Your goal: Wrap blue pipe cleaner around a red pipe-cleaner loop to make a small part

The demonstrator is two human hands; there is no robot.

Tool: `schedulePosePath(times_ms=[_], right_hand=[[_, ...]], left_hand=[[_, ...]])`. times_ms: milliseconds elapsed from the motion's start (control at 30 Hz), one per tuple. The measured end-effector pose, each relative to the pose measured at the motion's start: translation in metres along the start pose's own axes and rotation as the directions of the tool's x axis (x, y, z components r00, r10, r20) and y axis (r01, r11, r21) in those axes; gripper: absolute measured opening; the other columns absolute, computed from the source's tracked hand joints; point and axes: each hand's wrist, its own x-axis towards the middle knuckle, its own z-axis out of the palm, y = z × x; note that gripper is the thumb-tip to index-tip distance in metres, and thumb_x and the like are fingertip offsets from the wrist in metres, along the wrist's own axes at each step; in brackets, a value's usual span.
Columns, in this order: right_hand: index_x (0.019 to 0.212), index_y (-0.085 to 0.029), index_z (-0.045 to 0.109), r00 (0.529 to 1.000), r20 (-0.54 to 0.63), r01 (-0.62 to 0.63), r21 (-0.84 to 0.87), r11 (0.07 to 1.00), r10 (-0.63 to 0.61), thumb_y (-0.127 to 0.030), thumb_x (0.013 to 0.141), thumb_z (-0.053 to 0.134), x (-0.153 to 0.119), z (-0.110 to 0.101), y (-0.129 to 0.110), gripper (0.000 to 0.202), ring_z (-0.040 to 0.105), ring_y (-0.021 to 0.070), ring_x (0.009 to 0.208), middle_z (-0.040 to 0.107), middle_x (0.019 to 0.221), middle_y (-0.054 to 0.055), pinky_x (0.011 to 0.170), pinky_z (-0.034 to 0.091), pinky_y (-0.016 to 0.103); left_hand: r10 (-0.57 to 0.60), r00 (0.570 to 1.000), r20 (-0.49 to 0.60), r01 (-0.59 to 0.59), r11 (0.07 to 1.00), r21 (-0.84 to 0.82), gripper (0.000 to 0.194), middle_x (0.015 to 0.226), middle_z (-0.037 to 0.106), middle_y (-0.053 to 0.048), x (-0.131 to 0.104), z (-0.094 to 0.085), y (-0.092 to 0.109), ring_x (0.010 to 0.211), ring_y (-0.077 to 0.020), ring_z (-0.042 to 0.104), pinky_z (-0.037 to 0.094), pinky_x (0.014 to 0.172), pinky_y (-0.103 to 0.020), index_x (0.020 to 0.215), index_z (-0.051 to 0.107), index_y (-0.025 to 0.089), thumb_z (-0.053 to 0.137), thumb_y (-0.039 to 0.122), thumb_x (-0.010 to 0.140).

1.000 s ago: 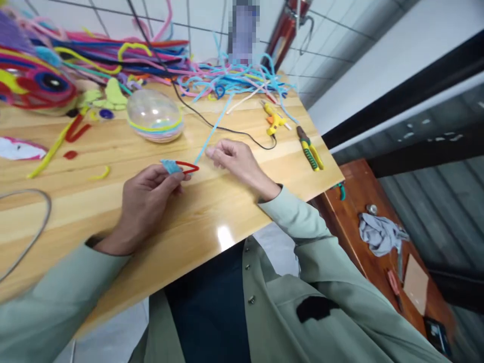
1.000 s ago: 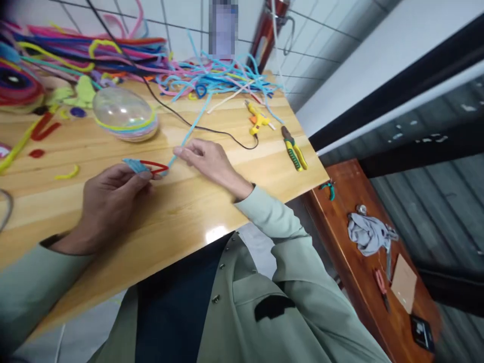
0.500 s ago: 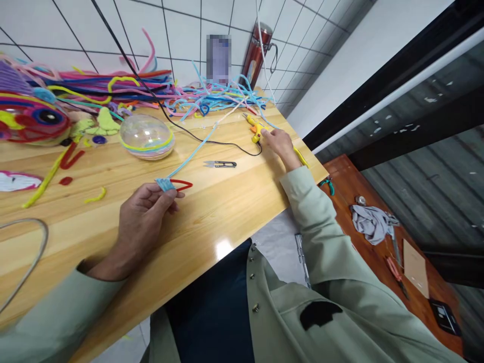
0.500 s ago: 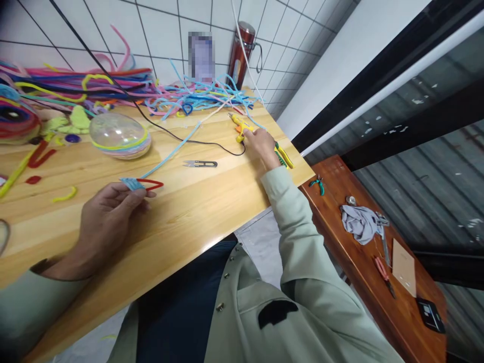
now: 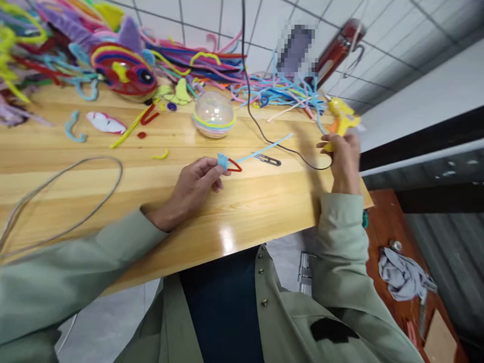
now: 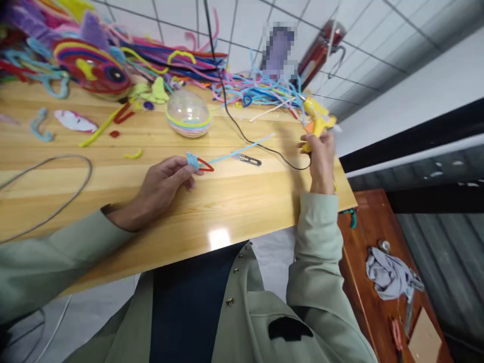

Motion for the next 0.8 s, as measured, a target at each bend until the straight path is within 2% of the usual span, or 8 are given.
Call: schedulePosePath(times_ms=[33, 67, 167, 267, 400, 533, 667, 800], right_hand=[[0.09, -0.032, 0.056, 0.991, -0.091, 0.106, 0.073, 0.992, -0.1, -0.056, 0.077, 0.089, -0.009, 0.005, -0.005, 0.043, 0.063, 0.0209, 0.076, 0.065, 0.076, -0.004, 0.079, 0.058, 0.04], [0.09, -0.032, 0.06, 0.986, -0.062, 0.159, 0.124, 0.98, -0.152, -0.054, 0.073, 0.095, -0.018, 0.012, -0.012, 0.044, 0.059, 0.019, 0.071, 0.063, 0.075, -0.004, 0.075, 0.058, 0.039], [0.1, -0.035, 0.075, 0.964, 0.205, 0.111, 0.263, 0.958, -0.168, -0.061, 0.072, 0.104, -0.044, 0.044, -0.036, 0.048, 0.048, 0.0167, 0.063, 0.064, 0.077, -0.004, 0.064, 0.055, 0.037], [0.095, -0.029, 0.081, 0.879, 0.451, 0.033, 0.269, 0.962, -0.156, -0.074, 0.068, 0.105, -0.058, 0.08, -0.051, 0.057, 0.051, 0.0156, 0.062, 0.064, 0.076, -0.002, 0.06, 0.053, 0.036], [0.087, -0.026, 0.078, 0.791, 0.599, 0.009, 0.199, 0.98, -0.129, -0.077, 0.072, 0.102, -0.06, 0.109, -0.048, 0.058, 0.058, 0.0189, 0.062, 0.067, 0.072, 0.0, 0.063, 0.053, 0.039], [0.085, -0.026, 0.079, 0.766, 0.637, 0.001, 0.133, 0.991, -0.087, -0.078, 0.074, 0.1, -0.061, 0.113, -0.039, 0.058, 0.052, 0.017, 0.059, 0.077, 0.08, 0.005, 0.057, 0.048, 0.037], [0.088, -0.028, 0.085, 0.765, 0.641, -0.017, 0.118, 0.993, -0.063, -0.074, 0.072, 0.104, -0.062, 0.107, -0.035, 0.052, 0.064, 0.0211, 0.066, 0.082, 0.086, 0.006, 0.062, 0.055, 0.039], [0.099, -0.029, 0.089, 0.739, 0.67, -0.039, 0.15, 0.988, -0.073, -0.066, 0.08, 0.103, -0.061, 0.106, -0.03, 0.044, 0.072, 0.0248, 0.074, 0.085, 0.095, 0.009, 0.068, 0.06, 0.042]], left_hand=[[-0.006, 1.0, 0.001, 0.006, 1.0, 0.001, 0.026, 0.087, 0.084, -0.005, 0.001, -0.001, -0.001, 0.062, -0.0143, 0.067, 0.057, 0.06, -0.027, 0.094, 0.081, 0.02, 0.085, 0.045, 0.092], [-0.015, 1.0, -0.005, 0.015, 1.0, 0.002, 0.026, 0.089, 0.085, -0.005, 0.001, -0.002, -0.001, 0.062, -0.0141, 0.067, 0.057, 0.06, -0.027, 0.093, 0.082, 0.02, 0.086, 0.045, 0.091], [-0.041, 0.999, -0.017, 0.041, 0.999, 0.021, 0.026, 0.085, 0.084, -0.005, 0.001, -0.005, 0.002, 0.063, -0.0144, 0.067, 0.058, 0.06, -0.026, 0.089, 0.083, 0.02, 0.087, 0.046, 0.092], [-0.03, 0.998, -0.046, 0.033, 0.998, 0.049, 0.024, 0.08, 0.082, -0.004, -0.001, -0.011, 0.007, 0.062, -0.0144, 0.067, 0.057, 0.06, -0.026, 0.086, 0.083, 0.02, 0.086, 0.042, 0.095], [-0.012, 0.994, -0.108, 0.019, 0.997, 0.069, 0.02, 0.081, 0.082, -0.003, -0.001, -0.016, 0.007, 0.062, -0.0139, 0.068, 0.055, 0.059, -0.025, 0.087, 0.081, 0.021, 0.083, 0.037, 0.098], [-0.022, 0.997, -0.077, 0.029, 0.995, 0.097, 0.018, 0.079, 0.08, -0.002, 0.0, -0.018, 0.005, 0.066, -0.0152, 0.071, 0.058, 0.064, -0.026, 0.092, 0.083, 0.02, 0.081, 0.037, 0.1], [-0.024, 0.997, -0.078, 0.033, 0.993, 0.117, 0.017, 0.082, 0.079, -0.002, 0.001, -0.02, 0.006, 0.069, -0.0157, 0.072, 0.06, 0.069, -0.027, 0.093, 0.082, 0.021, 0.079, 0.036, 0.102], [-0.026, 0.995, -0.097, 0.037, 0.993, 0.11, 0.02, 0.075, 0.074, 0.0, 0.0, -0.02, 0.008, 0.062, -0.0152, 0.065, 0.055, 0.061, -0.029, 0.091, 0.078, 0.023, 0.078, 0.039, 0.102]])
